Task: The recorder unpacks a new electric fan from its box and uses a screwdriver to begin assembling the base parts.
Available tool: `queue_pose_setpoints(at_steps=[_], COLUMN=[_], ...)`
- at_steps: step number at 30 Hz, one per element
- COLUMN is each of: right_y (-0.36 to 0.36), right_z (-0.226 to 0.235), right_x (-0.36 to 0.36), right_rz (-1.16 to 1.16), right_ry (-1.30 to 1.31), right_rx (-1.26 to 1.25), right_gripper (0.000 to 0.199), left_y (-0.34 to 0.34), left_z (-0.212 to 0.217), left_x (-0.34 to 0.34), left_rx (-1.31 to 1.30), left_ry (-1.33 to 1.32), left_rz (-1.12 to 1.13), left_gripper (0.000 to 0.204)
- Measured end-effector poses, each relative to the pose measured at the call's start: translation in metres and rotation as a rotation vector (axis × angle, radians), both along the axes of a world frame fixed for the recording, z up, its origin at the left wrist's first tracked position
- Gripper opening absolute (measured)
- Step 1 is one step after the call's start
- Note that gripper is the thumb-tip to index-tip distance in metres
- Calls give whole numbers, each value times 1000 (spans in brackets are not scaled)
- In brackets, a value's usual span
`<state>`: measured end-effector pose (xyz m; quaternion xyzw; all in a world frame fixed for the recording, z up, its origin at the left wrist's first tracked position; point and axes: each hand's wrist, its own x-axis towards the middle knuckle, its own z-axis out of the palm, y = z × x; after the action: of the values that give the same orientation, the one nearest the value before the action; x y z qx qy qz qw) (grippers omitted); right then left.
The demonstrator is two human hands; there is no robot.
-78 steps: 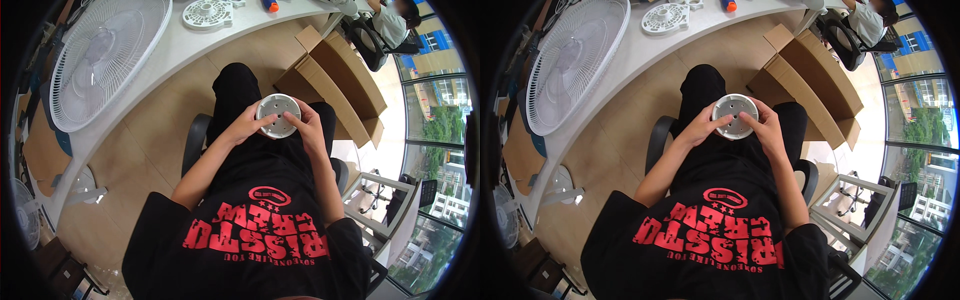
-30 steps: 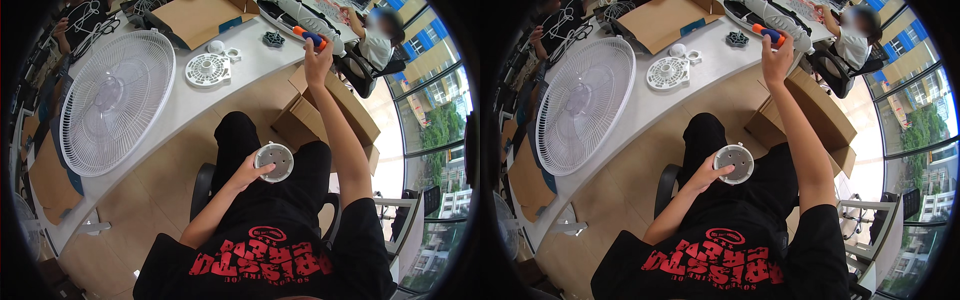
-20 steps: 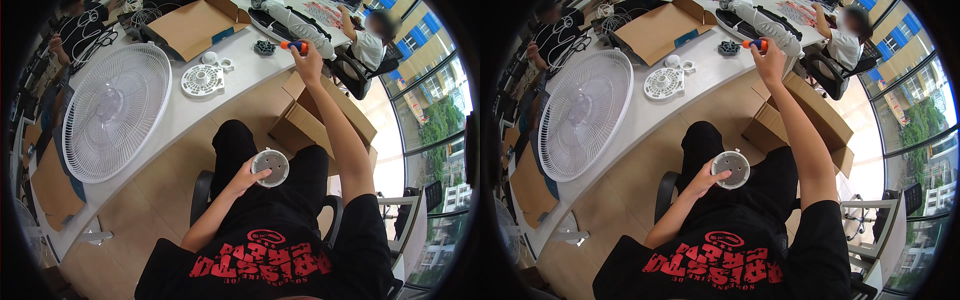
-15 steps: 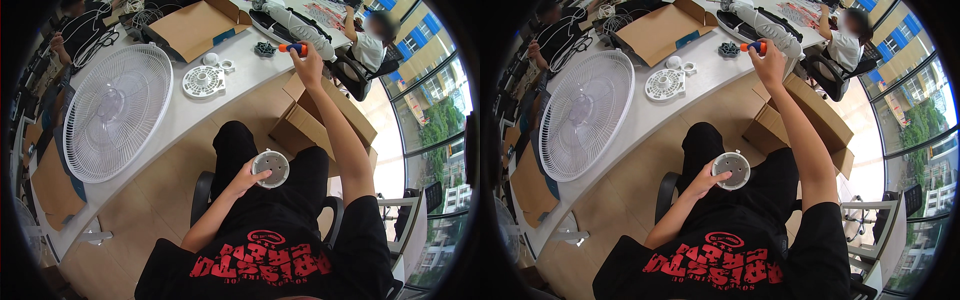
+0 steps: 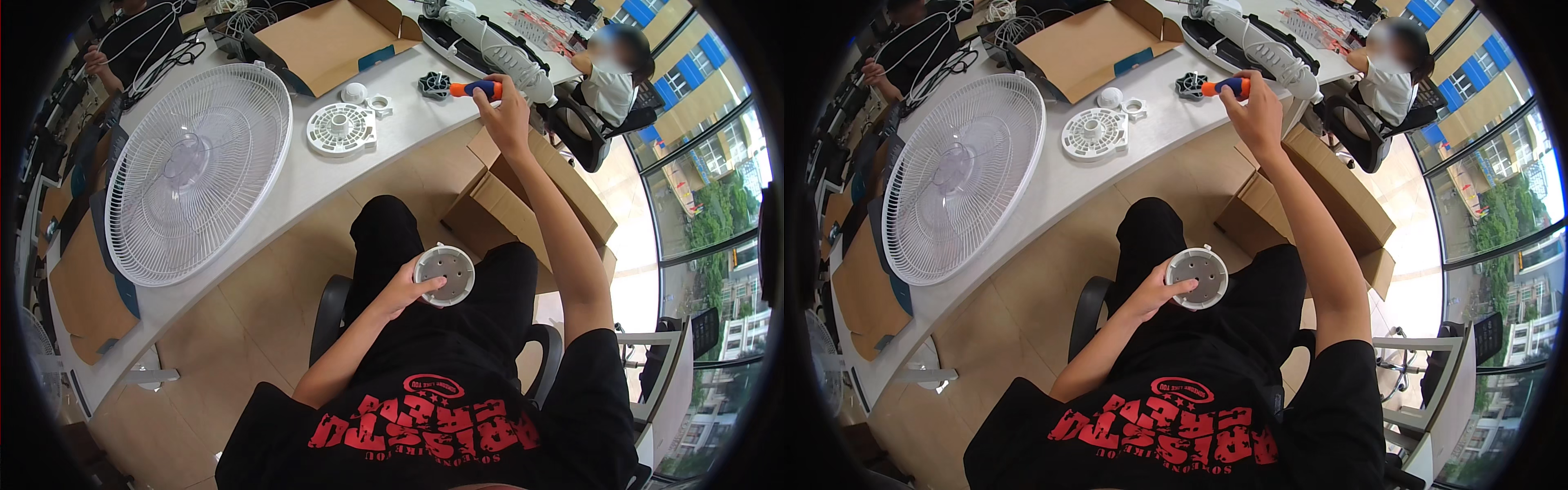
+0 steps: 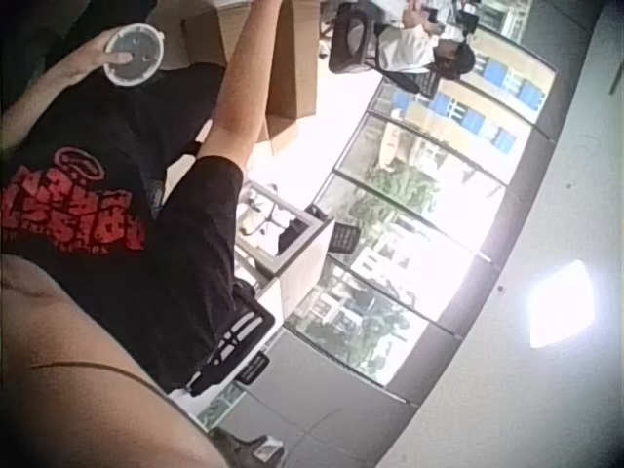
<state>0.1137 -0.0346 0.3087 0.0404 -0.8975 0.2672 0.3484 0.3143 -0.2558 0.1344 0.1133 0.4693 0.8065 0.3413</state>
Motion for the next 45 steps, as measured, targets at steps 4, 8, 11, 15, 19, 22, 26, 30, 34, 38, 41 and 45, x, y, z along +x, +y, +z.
queue_pose_setpoints(at_steps=[4,8,11,15,19,22,26,30,34,38,41,45], right_y=[-6,-18,-28,-40,-40,-27,-17,-15,-17,-17,-17,-16], right_z=[1,3,4,3,8,10,7,4,5,6,8,11], right_x=[3,11,12,19,25,26,25,23,23,22,23,24], right_rz=[35,78,120,133,95,67,27,17,12,10,16,13], right_ry=[1,-29,-49,-55,36,109,105,91,68,92,94,92], right_rx=[-10,-36,-74,-89,-100,-85,-51,-3,27,32,19,-13], right_gripper=[35,36,37,37,35,34,33,33,34,33,33,32], left_y=[0,1,1,2,2,1,1,1,0,1,1,0], left_z=[3,-1,-4,-10,-11,-8,-8,-6,-2,-5,-3,-2], left_x=[0,1,-1,-1,-1,-1,0,0,0,0,0,1], left_rx=[-25,-28,-21,5,8,3,-20,-26,-20,-7,-8,-16], left_ry=[-56,-33,-37,-22,-13,-22,-7,-22,-23,-38,-56,-76], left_rz=[-20,-2,-18,-20,0,-15,-15,-15,-24,-13,-8,-11], left_gripper=[56,57,64,71,70,69,68,67,67,64,60,60])
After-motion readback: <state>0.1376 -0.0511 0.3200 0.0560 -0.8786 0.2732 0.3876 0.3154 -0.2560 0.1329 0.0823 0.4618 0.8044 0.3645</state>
